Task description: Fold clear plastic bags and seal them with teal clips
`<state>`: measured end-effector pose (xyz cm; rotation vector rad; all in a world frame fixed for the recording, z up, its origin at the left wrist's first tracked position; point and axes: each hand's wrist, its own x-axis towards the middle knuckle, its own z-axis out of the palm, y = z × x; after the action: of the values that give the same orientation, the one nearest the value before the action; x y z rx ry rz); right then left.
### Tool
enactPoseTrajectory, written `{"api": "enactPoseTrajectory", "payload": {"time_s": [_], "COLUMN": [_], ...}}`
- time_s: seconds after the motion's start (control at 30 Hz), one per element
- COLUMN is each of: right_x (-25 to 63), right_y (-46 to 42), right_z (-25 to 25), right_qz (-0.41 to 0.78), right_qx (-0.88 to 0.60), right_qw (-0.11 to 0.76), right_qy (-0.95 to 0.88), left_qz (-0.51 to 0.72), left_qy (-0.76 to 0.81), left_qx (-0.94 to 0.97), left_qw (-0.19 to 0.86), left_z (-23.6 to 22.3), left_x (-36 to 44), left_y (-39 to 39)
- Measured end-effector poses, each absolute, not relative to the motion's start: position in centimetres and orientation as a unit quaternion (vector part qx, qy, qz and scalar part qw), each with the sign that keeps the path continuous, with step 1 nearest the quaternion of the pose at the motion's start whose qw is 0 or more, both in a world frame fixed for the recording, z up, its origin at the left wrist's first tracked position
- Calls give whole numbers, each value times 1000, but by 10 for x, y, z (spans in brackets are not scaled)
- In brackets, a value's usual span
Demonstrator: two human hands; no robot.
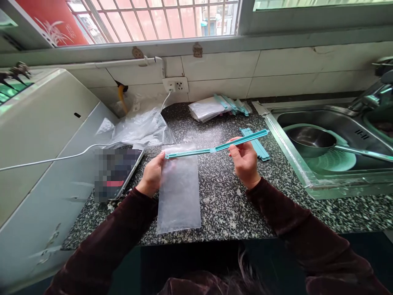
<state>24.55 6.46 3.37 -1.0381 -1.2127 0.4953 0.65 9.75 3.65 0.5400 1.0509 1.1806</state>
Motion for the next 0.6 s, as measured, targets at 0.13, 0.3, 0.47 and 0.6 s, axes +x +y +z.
{"api": "enactPoseTrajectory", "payload": {"time_s": [0.13,0.3,0.47,0.6], "right_x": [248,249,251,251], "right_y": [69,70,69,66], "right_z": [30,27,28,32], "right_qz": [281,306,273,283], "right_qx": [-458,-464,-484,-499], "right_qw": [680,668,615,530], "right_qy": [-498,-495,-560,-625], "left_qz": [532,532,505,485], "left_qy": [461,465,489,493], "left_qx": [240,260,287,295], "left_qw": [669,658,650,660], "left_z": [36,34,31,29], "left_x": [5,4,3,4], "left_y": [99,101,102,102]}}
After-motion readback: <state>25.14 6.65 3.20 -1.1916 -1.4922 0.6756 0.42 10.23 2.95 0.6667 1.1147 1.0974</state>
